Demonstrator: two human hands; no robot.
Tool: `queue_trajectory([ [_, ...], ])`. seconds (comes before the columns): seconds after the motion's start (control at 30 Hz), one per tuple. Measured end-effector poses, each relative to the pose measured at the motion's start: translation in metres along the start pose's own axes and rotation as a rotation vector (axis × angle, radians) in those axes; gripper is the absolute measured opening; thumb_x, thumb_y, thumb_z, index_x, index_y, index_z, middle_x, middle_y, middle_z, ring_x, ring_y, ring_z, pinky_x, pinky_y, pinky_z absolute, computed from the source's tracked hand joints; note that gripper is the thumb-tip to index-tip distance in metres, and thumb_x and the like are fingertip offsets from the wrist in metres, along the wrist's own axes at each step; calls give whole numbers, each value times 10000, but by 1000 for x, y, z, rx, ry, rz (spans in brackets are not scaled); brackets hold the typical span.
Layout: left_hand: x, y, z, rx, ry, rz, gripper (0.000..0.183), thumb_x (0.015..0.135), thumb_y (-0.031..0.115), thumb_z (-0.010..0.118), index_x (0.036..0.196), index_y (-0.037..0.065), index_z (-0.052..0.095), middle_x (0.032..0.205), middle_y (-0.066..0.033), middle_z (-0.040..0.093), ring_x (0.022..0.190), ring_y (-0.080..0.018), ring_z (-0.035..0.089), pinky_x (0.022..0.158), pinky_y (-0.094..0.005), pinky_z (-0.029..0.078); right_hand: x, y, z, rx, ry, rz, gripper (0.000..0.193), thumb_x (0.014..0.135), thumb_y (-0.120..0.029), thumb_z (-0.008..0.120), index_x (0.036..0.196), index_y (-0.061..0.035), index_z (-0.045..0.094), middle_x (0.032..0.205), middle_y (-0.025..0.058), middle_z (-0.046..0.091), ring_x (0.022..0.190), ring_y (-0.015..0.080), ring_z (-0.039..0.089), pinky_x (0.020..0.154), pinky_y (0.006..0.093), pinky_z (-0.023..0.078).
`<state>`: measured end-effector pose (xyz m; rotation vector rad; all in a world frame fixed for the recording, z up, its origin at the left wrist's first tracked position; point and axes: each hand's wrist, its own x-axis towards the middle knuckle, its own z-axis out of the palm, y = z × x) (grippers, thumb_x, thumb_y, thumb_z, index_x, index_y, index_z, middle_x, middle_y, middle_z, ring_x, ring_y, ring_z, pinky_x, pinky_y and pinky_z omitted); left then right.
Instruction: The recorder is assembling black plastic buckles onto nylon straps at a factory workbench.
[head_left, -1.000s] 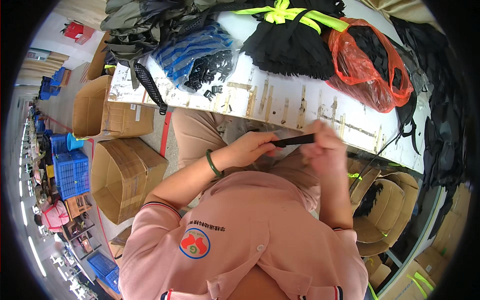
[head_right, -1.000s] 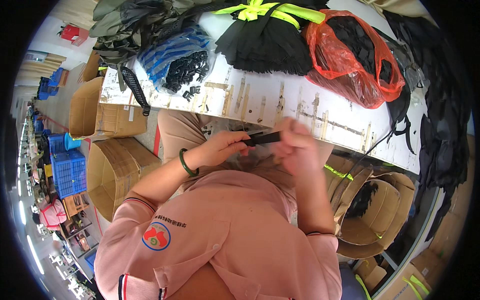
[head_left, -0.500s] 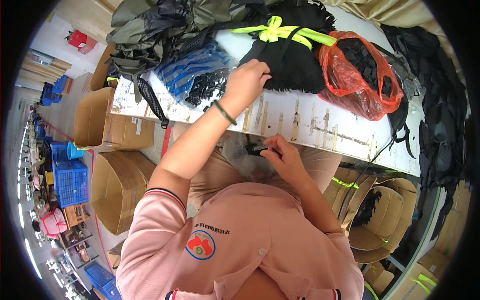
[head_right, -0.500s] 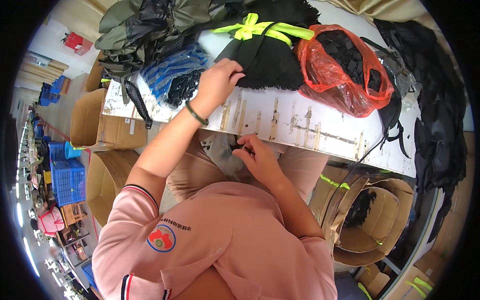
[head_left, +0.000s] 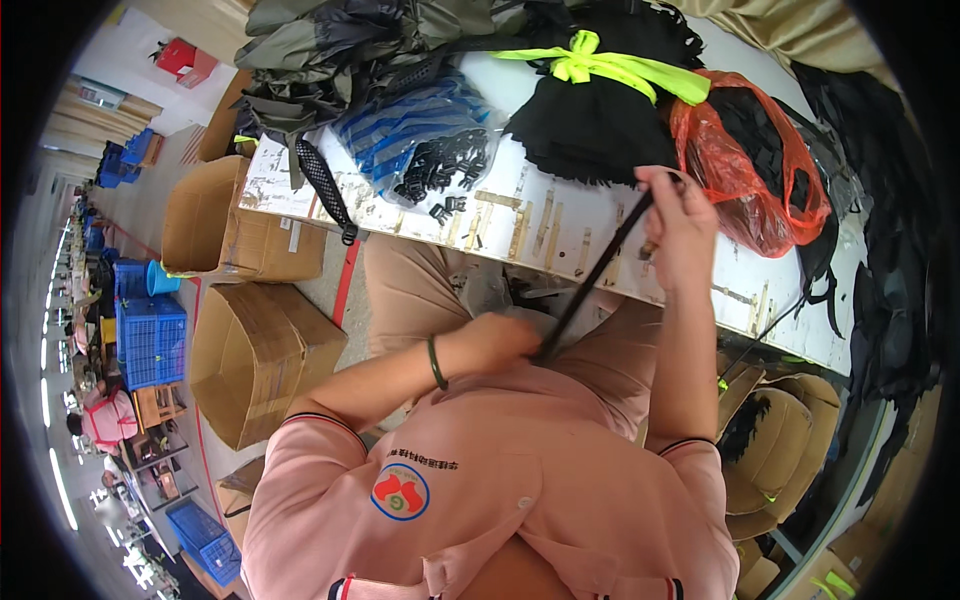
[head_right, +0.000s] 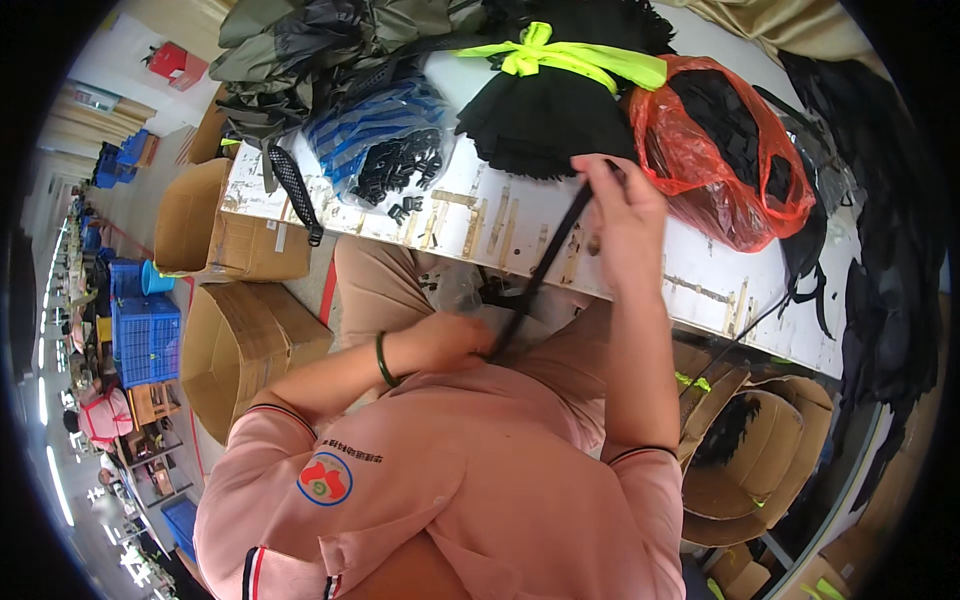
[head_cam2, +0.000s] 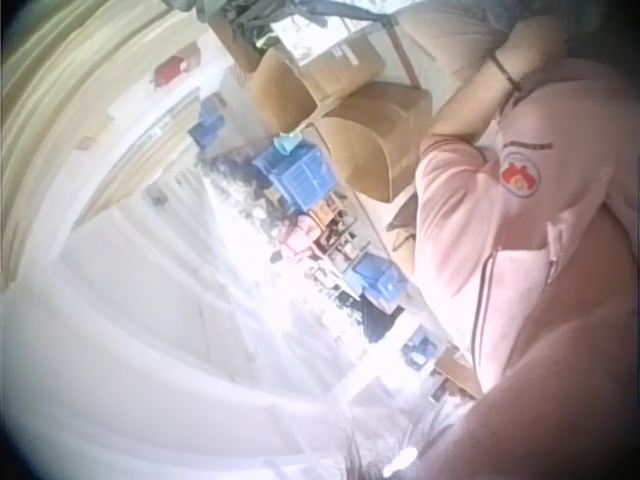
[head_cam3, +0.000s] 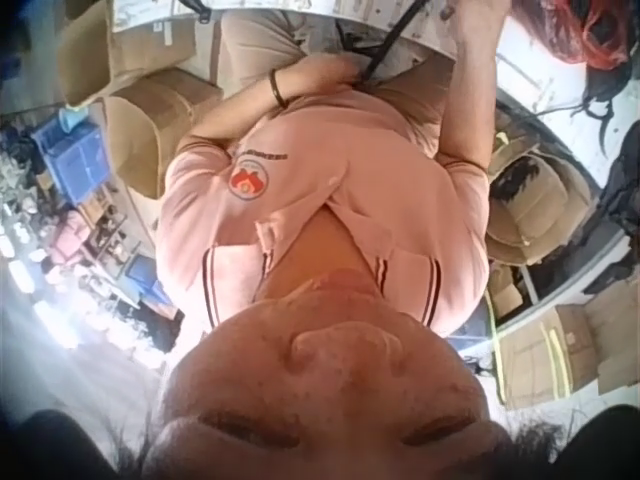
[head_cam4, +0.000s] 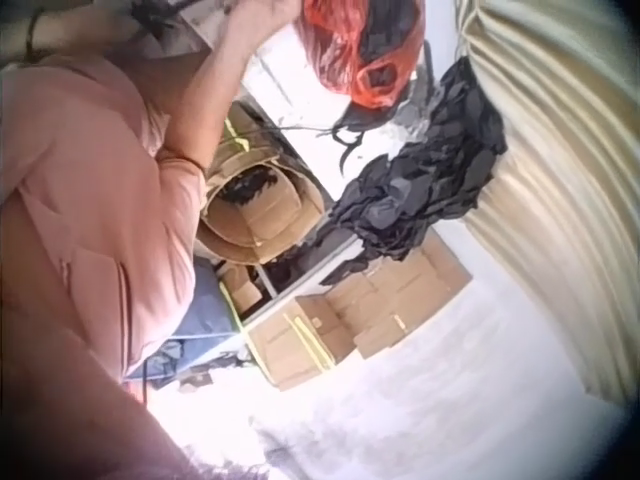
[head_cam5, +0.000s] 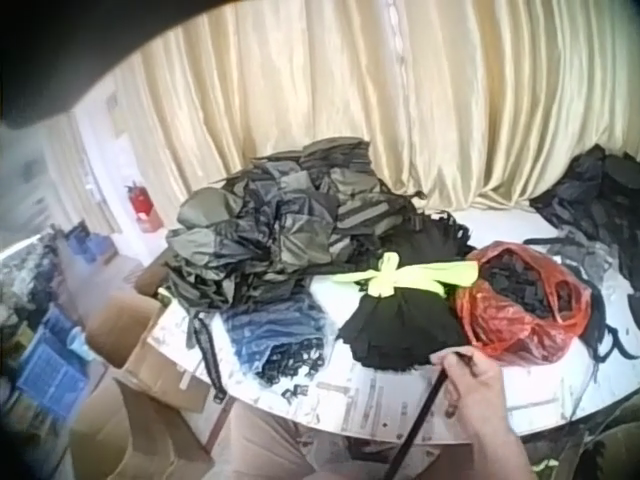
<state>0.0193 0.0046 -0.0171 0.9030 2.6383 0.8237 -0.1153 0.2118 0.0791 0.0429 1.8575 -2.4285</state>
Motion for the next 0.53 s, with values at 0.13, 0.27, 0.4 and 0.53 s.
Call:
queue_trajectory([
  [0.13,1,-57,-65,-74,516,-515,369,765,264,710,1003,21,568,962,-166,602,853,-353,600,723,-418,488,-34,18,-1,-303,-45,21,129,848,-129,649,942,-42,635,684,-58,507,593,23,438,516,194,344],
  [0.27,-2,-93,-87,68,515,-658,362,744,209,730,978,-3,554,948,-214,592,863,-378,588,734,-430,479,-64,81,4,-374,-214,-12,151,806,-81,687,923,-35,603,664,-39,502,605,34,434,539,194,365],
  [0.4,-5,-99,-81,83,464,-626,370,734,196,730,964,-29,546,937,-241,583,867,-399,581,753,-428,482,-76,92,12,-379,-330,115,143,799,-87,694,863,-39,575,666,-37,509,612,45,438,560,200,373],
  [0.53,-5,-100,-76,129,444,-663,375,730,220,725,981,-5,562,993,-234,586,896,-396,583,821,-407,478,-71,110,5,-316,-357,174,141,810,-117,698,849,-63,573,678,-26,531,615,49,420,564,219,377],
])
